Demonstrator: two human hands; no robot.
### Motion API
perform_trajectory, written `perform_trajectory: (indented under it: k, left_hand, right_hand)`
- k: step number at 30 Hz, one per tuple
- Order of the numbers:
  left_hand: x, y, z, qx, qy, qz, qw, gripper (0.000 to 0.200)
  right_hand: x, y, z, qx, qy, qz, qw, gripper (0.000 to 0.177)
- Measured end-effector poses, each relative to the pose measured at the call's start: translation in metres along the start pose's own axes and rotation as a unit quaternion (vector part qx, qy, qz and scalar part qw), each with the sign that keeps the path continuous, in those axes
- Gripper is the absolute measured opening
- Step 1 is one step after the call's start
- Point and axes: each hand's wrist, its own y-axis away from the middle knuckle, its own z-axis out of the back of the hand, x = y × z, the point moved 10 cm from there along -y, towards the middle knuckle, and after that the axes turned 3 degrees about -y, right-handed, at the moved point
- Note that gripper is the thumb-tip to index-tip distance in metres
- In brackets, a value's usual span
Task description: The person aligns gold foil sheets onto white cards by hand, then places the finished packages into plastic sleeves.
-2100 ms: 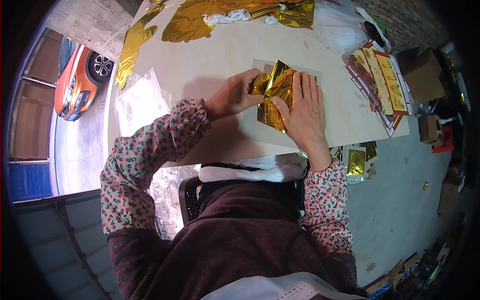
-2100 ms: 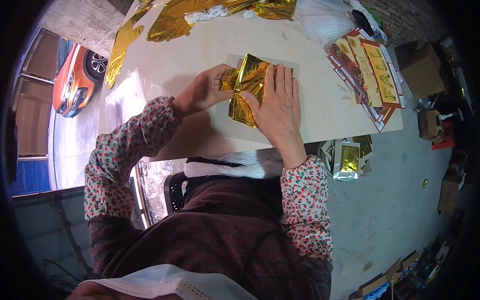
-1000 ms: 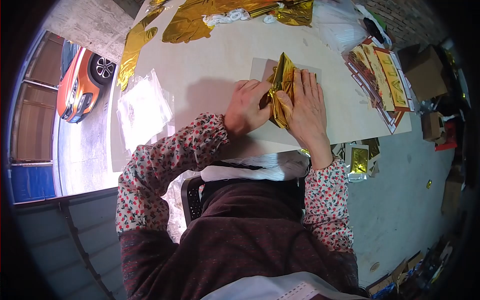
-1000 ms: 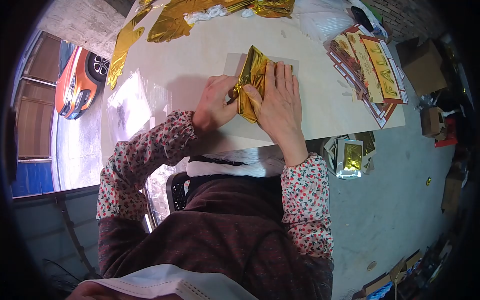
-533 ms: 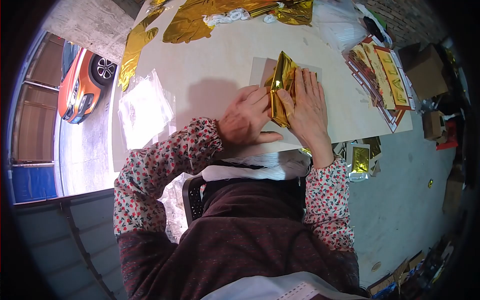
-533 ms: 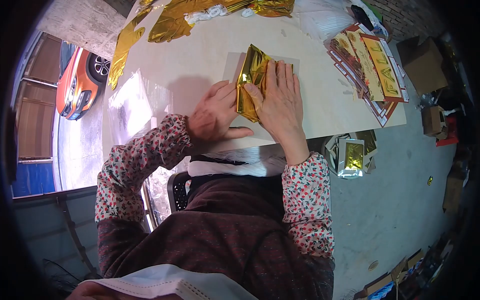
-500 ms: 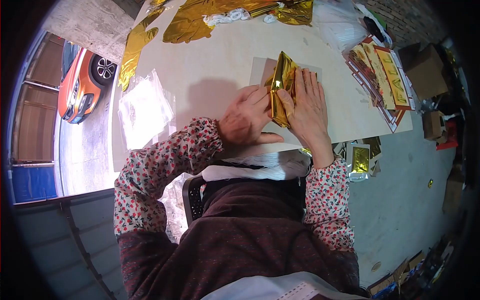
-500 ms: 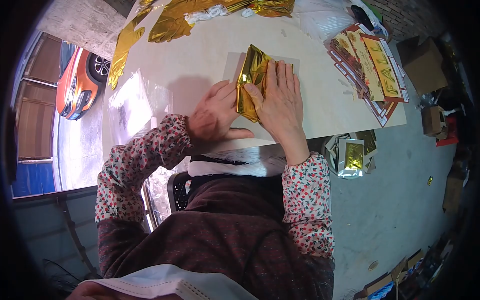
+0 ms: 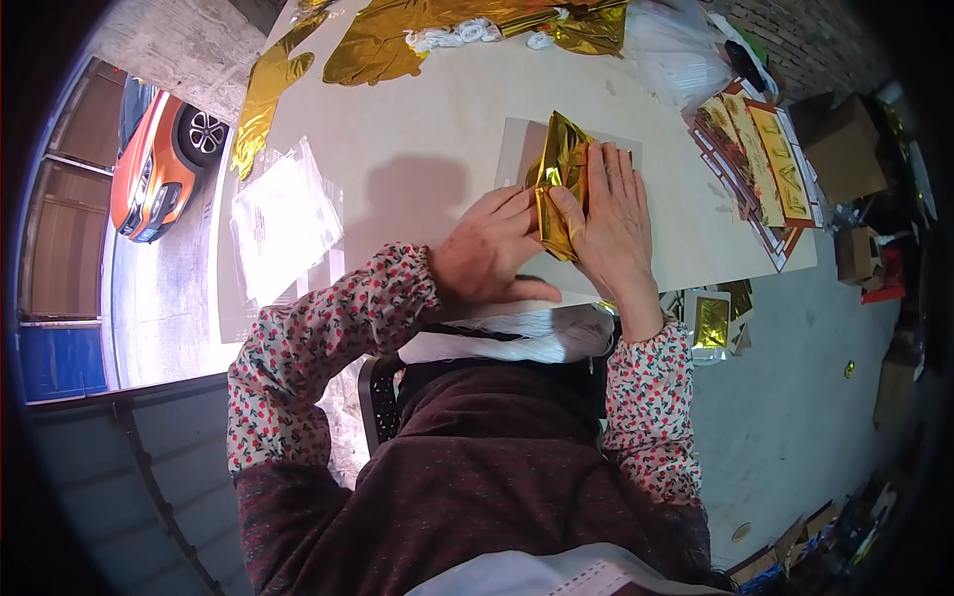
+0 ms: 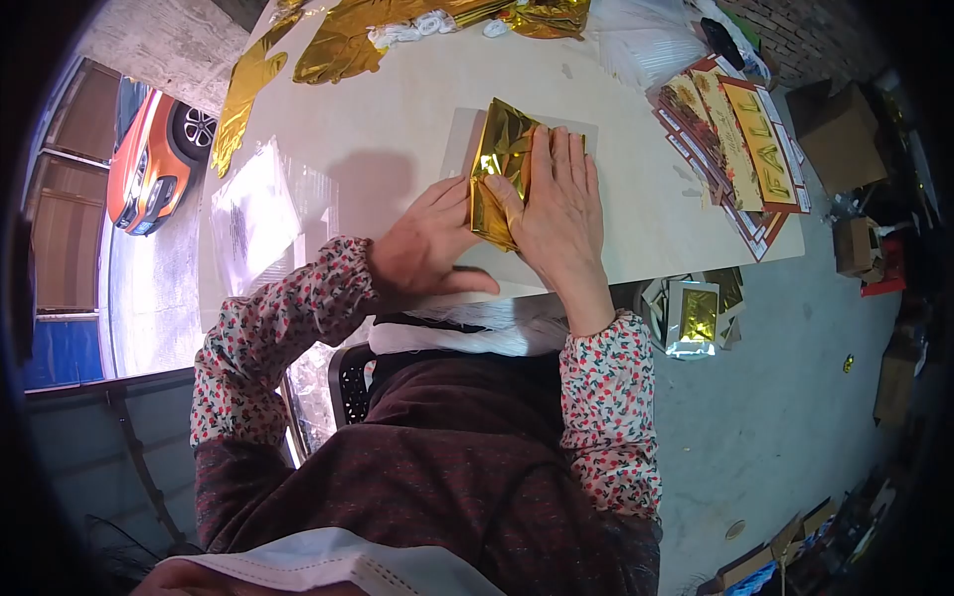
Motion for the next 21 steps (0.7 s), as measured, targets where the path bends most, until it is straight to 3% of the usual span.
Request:
perform_trajectory:
  k: [4,7,8,11,14,17,21]
  left_hand:
    - [0.022,0.008,0.002,0.009,0.117,0.049,0.992,0.044]
    - [0.050,0.028,0.010,-0.094,0.123,0.163,0.974,0.038]
    - [0.046,0.028,0.013,-0.092,0.051,0.116,0.988,0.035]
    - [0.034,0.029,0.010,-0.046,-0.016,0.095,0.994,0.035]
    - [0.033,0.026,0.006,-0.021,0.035,0.095,0.995,0.038]
    - [0.067,0.041,0.011,-0.126,0.161,0.215,0.955,0.037]
    - [0.053,0.011,0.029,-0.081,0.079,0.101,0.988,0.056]
  right_hand:
    - [0.000,0.000,0.000,0.001,0.003,0.004,1.000,0.082]
    - [0.000,0.001,-0.001,0.003,0.007,0.001,1.000,0.084]
    - [0.002,0.000,-0.001,0.003,0.014,0.004,1.000,0.085]
    - [0.002,0.001,-0.002,0.005,0.030,0.010,0.999,0.087]
    - [0.001,-0.001,-0.004,0.007,0.035,0.011,0.999,0.087]
    - [0.001,0.000,-0.004,0.009,0.041,0.010,0.999,0.086]
    - [0.003,0.001,-0.003,0.014,0.054,0.012,0.998,0.086]
